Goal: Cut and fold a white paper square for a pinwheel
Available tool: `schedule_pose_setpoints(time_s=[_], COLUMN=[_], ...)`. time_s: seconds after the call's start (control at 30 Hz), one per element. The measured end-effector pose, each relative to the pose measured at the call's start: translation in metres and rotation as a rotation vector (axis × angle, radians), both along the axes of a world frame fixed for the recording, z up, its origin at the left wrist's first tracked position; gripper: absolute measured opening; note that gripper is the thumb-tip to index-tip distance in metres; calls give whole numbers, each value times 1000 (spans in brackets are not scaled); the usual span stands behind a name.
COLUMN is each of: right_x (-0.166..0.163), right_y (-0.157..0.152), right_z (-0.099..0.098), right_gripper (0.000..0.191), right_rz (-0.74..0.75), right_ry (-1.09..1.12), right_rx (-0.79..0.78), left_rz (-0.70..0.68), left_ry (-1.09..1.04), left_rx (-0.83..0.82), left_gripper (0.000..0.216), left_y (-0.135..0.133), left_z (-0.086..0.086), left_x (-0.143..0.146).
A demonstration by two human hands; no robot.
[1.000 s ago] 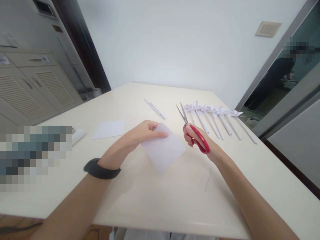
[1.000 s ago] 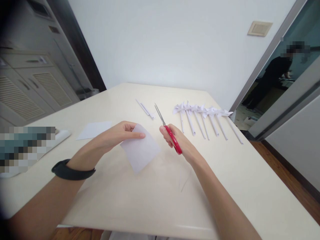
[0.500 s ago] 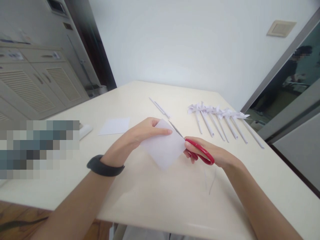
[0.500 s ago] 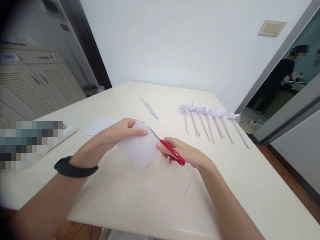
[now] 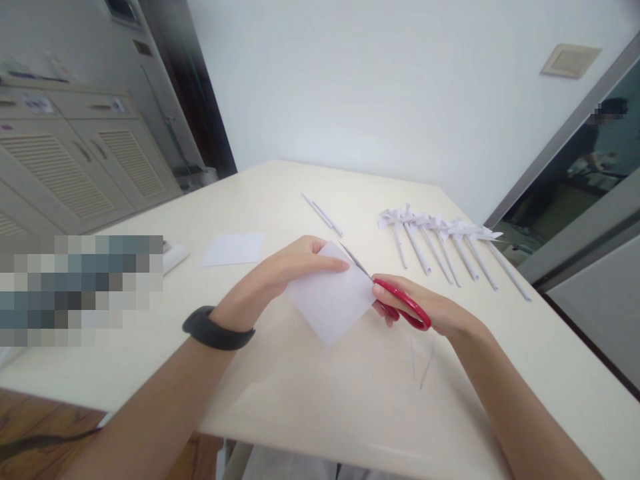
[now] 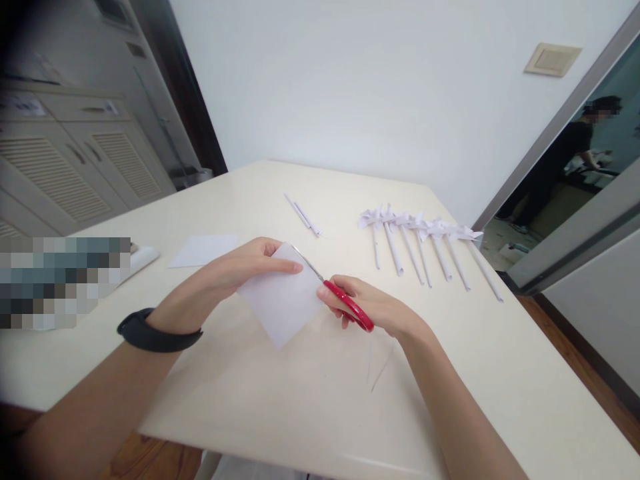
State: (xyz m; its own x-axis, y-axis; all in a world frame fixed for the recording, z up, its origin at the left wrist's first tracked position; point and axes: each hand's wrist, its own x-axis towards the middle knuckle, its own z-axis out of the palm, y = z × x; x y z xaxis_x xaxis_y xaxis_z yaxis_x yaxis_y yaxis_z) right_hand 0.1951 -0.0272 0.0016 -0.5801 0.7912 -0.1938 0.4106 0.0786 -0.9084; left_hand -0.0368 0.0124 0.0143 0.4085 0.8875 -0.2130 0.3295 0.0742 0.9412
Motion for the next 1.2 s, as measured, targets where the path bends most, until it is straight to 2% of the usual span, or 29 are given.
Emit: schedule_pose_setpoints(time_s=[0.43, 1.2], right_x=[0, -3], right_y=[4, 1], right_z=[-9, -8], right_gripper=[34, 36], right_rz=[-31, -31], right_ry=[-33, -9], right_rx=[15, 50], left_rz=[-46, -19], left_ry=[22, 17], left_rx=[31, 15], left_gripper=[30, 24], left_y=[2, 2], left_z=[-6, -4], left_x=[-2, 0])
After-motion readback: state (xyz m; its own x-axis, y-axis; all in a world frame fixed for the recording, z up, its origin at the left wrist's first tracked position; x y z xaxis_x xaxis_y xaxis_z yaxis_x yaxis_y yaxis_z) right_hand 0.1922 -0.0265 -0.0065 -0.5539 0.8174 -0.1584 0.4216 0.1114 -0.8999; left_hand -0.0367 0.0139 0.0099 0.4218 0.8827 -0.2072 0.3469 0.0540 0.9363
